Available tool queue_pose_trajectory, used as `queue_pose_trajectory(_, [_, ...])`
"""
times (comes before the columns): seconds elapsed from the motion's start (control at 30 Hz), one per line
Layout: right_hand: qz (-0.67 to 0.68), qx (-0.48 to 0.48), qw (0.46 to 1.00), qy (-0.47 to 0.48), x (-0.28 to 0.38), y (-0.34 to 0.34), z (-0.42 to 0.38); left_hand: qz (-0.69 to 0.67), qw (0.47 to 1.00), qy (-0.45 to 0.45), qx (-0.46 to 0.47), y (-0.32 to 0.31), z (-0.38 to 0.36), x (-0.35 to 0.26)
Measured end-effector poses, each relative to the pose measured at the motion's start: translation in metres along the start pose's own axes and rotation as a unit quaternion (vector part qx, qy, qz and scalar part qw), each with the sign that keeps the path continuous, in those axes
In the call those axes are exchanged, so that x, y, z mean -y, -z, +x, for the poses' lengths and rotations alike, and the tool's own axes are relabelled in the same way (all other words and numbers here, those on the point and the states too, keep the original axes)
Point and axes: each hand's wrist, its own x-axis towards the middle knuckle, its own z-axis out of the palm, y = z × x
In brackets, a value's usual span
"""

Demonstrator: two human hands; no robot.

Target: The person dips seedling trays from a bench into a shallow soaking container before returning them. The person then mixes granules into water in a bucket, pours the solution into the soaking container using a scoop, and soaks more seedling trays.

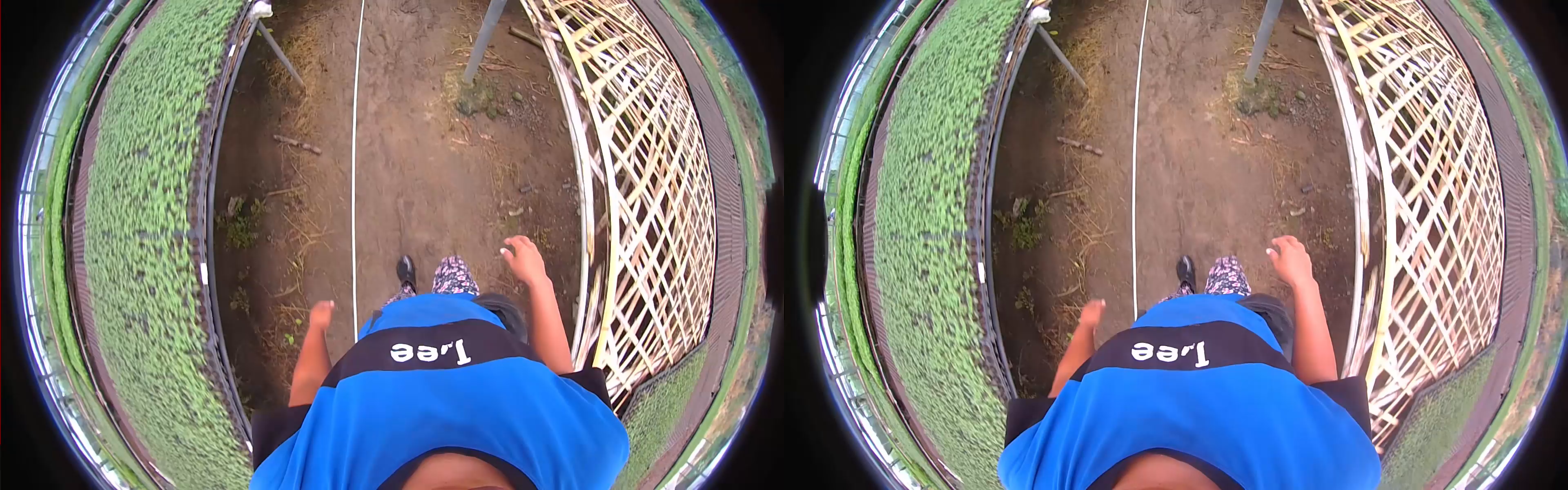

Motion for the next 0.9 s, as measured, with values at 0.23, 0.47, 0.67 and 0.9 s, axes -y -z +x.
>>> queue_pose_trajectory(0.23, [0.039,-0.013,0.997,-0.073,-0.009,0.036,0.144,-0.239,0.962,-0.082,-0.106,0.175,0.236,-0.269])
queue_pose_trajectory(0.47, [0.004,0.0,0.998,-0.059,0.008,0.105,0.377,-0.23,0.964,-0.123,-0.055,0.179,0.349,-0.326])
queue_pose_trajectory(0.67, [0.026,-0.012,0.995,0.1,0.104,0.183,0.573,-0.131,0.991,0.035,0.014,0.159,0.365,-0.218])
queue_pose_trajectory(0.9, [0.071,0.026,0.973,0.216,0.162,0.208,0.77,-0.081,0.974,0.2,0.063,0.223,0.422,-0.302])
